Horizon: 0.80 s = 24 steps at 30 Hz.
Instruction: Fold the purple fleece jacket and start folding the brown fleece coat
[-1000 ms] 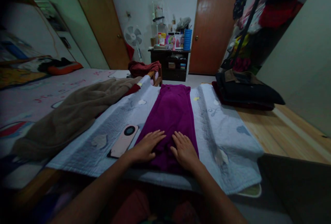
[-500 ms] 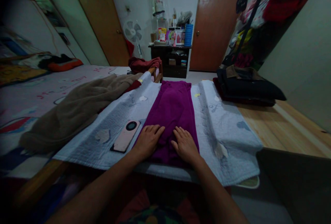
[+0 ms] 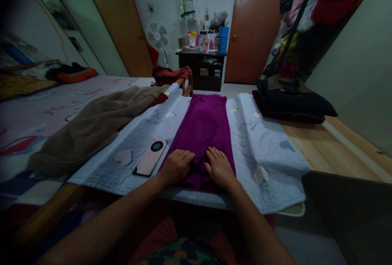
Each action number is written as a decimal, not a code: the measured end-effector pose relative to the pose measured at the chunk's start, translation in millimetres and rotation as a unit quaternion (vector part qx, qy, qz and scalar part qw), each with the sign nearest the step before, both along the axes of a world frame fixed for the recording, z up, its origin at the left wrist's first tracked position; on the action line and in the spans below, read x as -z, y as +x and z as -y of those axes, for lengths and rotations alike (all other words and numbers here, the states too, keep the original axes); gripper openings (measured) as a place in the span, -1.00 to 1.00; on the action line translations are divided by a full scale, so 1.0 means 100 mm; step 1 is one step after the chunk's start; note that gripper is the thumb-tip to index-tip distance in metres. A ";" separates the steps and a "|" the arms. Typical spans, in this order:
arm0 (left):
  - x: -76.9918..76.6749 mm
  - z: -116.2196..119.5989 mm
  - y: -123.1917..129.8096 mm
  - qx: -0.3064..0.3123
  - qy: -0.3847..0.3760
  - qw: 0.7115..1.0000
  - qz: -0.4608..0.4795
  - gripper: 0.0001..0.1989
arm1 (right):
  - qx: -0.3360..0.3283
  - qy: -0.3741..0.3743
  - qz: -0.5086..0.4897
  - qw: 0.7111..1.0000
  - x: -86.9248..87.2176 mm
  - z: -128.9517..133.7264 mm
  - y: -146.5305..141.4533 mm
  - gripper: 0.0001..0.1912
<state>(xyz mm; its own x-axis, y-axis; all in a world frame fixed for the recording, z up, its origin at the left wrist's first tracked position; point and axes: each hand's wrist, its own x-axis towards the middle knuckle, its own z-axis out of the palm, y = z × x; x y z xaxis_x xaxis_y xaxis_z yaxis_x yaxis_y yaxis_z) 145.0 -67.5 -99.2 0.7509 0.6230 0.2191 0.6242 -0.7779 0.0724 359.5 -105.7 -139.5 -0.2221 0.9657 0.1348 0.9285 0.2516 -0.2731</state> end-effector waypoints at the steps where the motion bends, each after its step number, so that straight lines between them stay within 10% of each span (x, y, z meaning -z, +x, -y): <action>1: -0.02 0.01 -0.01 0.013 -0.002 1.000 0.006 -0.70 | 0.000 -0.001 0.000 1.000 0.00 0.00 0.00 -0.46; 17: 0.10 -0.02 -0.13 0.040 -0.180 0.975 0.127 -0.58 | 0.028 0.026 -0.243 0.969 -0.17 -0.15 0.09 -0.57; 24: -0.10 -0.10 -0.02 -0.001 -0.216 0.971 0.104 -0.62 | 0.003 0.084 -0.119 0.989 -0.20 -0.44 -0.07 -0.49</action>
